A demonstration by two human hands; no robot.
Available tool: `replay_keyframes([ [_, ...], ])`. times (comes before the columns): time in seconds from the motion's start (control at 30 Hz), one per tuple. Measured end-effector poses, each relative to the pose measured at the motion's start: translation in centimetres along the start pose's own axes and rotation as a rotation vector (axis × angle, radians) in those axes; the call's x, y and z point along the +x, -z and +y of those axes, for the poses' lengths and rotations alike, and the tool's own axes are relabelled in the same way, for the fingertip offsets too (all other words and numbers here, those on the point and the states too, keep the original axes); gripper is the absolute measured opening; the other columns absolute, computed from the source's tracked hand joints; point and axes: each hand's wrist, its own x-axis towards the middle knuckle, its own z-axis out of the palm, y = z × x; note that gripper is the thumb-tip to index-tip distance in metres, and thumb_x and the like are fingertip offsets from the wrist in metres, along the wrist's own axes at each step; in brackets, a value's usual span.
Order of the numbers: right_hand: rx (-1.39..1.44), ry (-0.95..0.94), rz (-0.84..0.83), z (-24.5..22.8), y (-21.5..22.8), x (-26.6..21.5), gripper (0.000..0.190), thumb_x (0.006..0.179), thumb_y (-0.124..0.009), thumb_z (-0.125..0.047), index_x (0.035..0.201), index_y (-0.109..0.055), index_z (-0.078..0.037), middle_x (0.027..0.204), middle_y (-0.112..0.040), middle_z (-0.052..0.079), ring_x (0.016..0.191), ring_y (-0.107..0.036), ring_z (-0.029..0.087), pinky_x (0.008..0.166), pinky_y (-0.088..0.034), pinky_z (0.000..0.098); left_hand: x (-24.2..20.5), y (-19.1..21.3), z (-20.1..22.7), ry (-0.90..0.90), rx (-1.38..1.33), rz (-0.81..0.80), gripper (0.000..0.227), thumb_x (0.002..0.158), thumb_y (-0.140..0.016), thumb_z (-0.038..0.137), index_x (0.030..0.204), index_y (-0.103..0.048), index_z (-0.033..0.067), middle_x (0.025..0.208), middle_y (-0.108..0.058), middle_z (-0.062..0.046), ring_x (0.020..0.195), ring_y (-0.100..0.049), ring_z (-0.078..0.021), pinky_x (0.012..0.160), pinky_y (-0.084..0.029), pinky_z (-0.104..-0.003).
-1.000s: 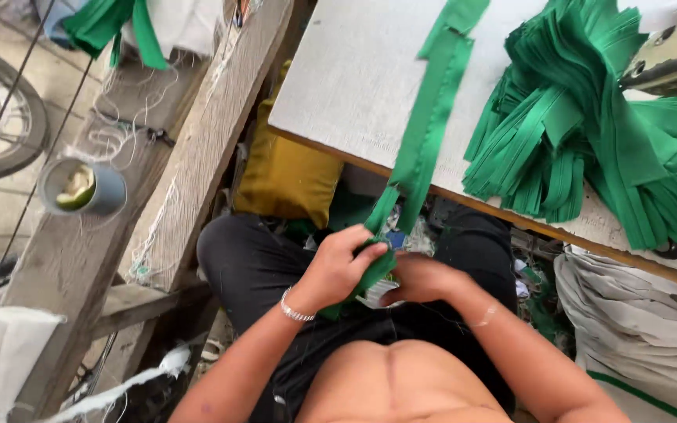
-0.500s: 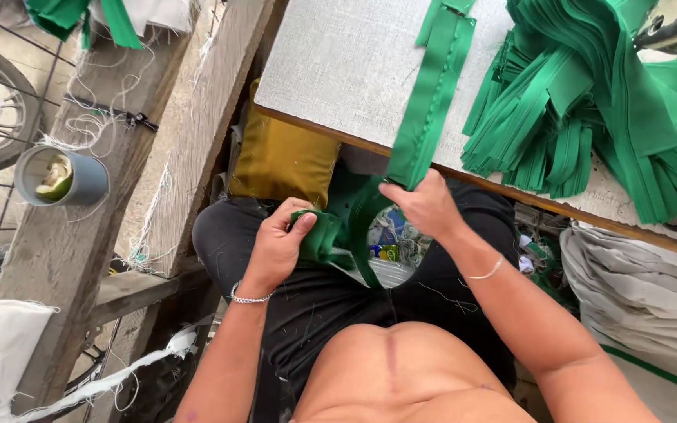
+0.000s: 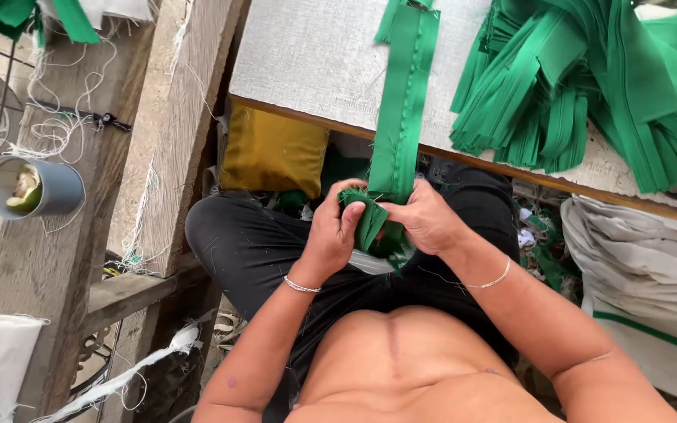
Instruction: Sorting and aligning green fabric strips on a workbench
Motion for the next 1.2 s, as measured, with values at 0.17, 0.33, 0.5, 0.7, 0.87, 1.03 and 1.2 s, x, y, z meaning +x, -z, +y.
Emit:
replay_keyframes([
  [0.17,-0.365,-0.065,-0.244,-1.4,4.8,0.9,0.028,0.078,-0.083,0.004,0.105,-0.078,0.002,0.096,-0.078,0.016,0.085,-0.071,0.022,0.076,-0.061,0.0450,0.4,2.3,0.0,0.120,0.201,-0.280,0.029,0.103,-0.059,0.042,0.102,-0.058,0.0131,0.072,-0.061,-0.019,0.071,-0.063,-0.0423,0.067,-0.049,-0.046],
  [0.33,-0.326,-0.170,-0.339,-2.7,3.5,1.3,0.061,0.063,-0.095,-0.001,0.120,-0.075,-0.002,0.108,-0.079,0.014,0.094,-0.074,0.020,0.084,-0.063,0.0433,0.4,2.3,0.5,0.107,0.248,-0.358,0.029,0.103,-0.059,0.043,0.102,-0.056,0.0142,0.072,-0.062,-0.023,0.074,-0.065,-0.0501,0.065,-0.049,-0.050],
  [0.5,-0.458,-0.143,-0.365,-2.2,2.8,2.8,0.030,0.088,-0.080,-0.009,0.117,-0.075,-0.004,0.105,-0.077,0.013,0.101,-0.069,0.024,0.095,-0.056,0.0509,0.9,2.1,0.3,0.128,0.220,-0.346,0.034,0.100,-0.063,0.039,0.096,-0.052,0.0079,0.073,-0.062,-0.029,0.075,-0.063,-0.0521,0.066,-0.047,-0.055],
  [0.7,-0.750,-0.179,-0.455,-4.1,1.9,1.1,0.031,0.093,-0.074,-0.032,0.072,-0.070,-0.010,0.060,-0.067,0.002,0.059,-0.060,0.012,0.055,-0.051,0.0287,-1.0,2.6,0.7,0.155,0.100,-0.413,0.028,0.101,-0.062,0.040,0.105,-0.066,0.0130,0.097,-0.065,0.002,0.090,-0.053,-0.0100,0.079,-0.047,-0.033],
  [0.87,-0.792,-0.381,-0.400,-6.8,0.8,1.8,0.027,0.086,-0.081,-0.020,0.105,-0.083,-0.001,0.097,-0.085,0.008,0.088,-0.073,0.016,0.081,-0.058,0.0329,-1.7,3.3,2.1,0.495,-0.345,-0.569,0.032,0.103,-0.066,0.047,0.082,-0.062,0.0239,0.071,-0.053,0.018,0.061,-0.043,0.0057,0.051,-0.033,-0.016],
  [1.03,-0.356,-0.384,-0.206,2.8,9.5,4.4,0.021,0.081,-0.089,-0.006,0.085,-0.071,0.003,0.071,-0.067,0.017,0.062,-0.061,0.028,0.059,-0.045,0.0406,-0.8,3.9,-5.2,-0.036,0.153,-0.299,0.014,0.104,-0.070,0.031,0.096,-0.070,0.0195,0.072,-0.052,0.005,0.075,-0.044,-0.0031,0.064,-0.040,-0.030],
  [1.2,-1.230,-0.131,-0.177,8.8,13.1,6.1,0.088,0.055,-0.104,-0.060,0.130,-0.069,-0.029,0.137,-0.069,-0.008,0.130,-0.062,0.013,0.113,-0.043,0.0325,0.5,6.5,-7.3,0.071,0.224,-0.043,0.053,0.101,-0.071,0.039,0.065,-0.041,0.0156,0.064,-0.038,0.007,0.068,-0.037,-0.0055,0.059,-0.031,-0.036],
])
